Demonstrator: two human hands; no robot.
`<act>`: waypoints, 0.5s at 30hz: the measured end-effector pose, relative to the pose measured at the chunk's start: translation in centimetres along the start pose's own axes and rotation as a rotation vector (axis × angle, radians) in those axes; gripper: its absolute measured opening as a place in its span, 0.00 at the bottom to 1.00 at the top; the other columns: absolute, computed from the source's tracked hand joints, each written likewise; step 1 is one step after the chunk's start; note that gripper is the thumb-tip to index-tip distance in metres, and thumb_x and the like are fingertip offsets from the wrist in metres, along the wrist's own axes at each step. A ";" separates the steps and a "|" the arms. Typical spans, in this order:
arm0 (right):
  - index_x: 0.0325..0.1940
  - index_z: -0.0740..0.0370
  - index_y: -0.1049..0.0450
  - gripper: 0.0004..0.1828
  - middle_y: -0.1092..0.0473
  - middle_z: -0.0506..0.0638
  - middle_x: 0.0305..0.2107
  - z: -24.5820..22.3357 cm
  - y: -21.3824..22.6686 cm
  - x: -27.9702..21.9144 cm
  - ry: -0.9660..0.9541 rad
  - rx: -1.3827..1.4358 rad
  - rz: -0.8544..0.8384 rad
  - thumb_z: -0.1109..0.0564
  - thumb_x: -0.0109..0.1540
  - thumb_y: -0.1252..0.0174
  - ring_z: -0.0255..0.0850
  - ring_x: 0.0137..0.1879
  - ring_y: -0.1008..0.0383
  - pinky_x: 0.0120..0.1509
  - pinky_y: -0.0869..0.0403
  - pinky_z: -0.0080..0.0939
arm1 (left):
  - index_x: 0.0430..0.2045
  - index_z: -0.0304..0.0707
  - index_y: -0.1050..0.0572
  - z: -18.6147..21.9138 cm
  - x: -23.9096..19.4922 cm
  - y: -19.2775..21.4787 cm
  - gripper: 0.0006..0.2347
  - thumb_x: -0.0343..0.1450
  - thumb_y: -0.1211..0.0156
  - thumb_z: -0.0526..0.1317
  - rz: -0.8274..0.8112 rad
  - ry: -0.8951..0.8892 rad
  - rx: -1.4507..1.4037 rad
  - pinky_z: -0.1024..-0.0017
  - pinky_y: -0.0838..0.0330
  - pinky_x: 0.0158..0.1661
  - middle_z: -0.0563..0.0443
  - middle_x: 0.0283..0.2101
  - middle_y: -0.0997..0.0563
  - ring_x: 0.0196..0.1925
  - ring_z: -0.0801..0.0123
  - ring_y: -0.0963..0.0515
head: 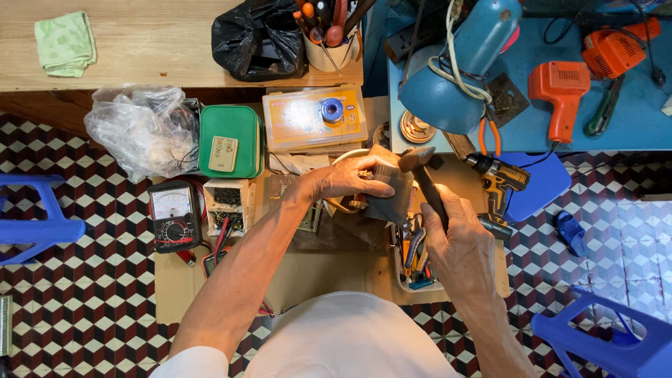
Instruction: The person uses a knife and a hammer to scrape and tap a small electrical component held in the left hand. The person repeatedly scrapes the surface and taps the component with the hammer while working at a cluttered workbench.
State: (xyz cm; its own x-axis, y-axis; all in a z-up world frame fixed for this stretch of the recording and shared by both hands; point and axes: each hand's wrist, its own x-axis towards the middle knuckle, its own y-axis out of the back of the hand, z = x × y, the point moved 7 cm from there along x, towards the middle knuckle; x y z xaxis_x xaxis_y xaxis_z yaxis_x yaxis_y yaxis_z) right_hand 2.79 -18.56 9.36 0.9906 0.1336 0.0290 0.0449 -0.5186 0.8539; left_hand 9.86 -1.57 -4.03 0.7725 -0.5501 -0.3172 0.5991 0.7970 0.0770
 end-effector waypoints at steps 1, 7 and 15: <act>0.58 0.59 0.28 0.17 0.26 0.56 0.39 0.1 -0.1 0.1 -0.028 0.021 -0.002 0.54 0.66 0.43 0.47 0.37 0.20 0.36 0.22 0.45 | 0.57 0.42 0.26 -0.1 0.0 0.1 0.31 0.62 0.31 0.56 0.006 -0.004 0.006 0.67 0.28 0.58 0.48 0.57 0.22 0.60 0.66 0.23; 0.58 0.60 0.27 0.15 0.25 0.57 0.39 -1.1 0.0 0.2 0.095 -0.022 0.029 0.56 0.67 0.42 0.50 0.40 0.21 0.41 0.25 0.48 | 0.57 0.42 0.26 0.0 0.1 0.2 0.30 0.63 0.31 0.55 0.018 -0.081 0.031 0.68 0.30 0.59 0.48 0.58 0.23 0.61 0.66 0.24; 0.59 0.58 0.26 0.18 0.24 0.53 0.38 0.5 0.1 -1.2 -0.096 0.041 -0.056 0.54 0.65 0.43 0.43 0.32 0.22 0.33 0.26 0.45 | 0.54 0.42 0.23 0.1 -0.1 0.2 0.28 0.62 0.31 0.56 0.027 -0.076 0.072 0.68 0.28 0.56 0.49 0.55 0.21 0.58 0.68 0.22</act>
State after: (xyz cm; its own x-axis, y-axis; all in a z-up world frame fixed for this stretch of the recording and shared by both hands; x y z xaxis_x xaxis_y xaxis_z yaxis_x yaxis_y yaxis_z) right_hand 1.64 -19.23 9.15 0.9941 0.0832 -0.0698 0.1042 -0.5467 0.8308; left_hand 9.96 -1.35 -3.89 0.8006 -0.5482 -0.2418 0.5894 0.7932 0.1533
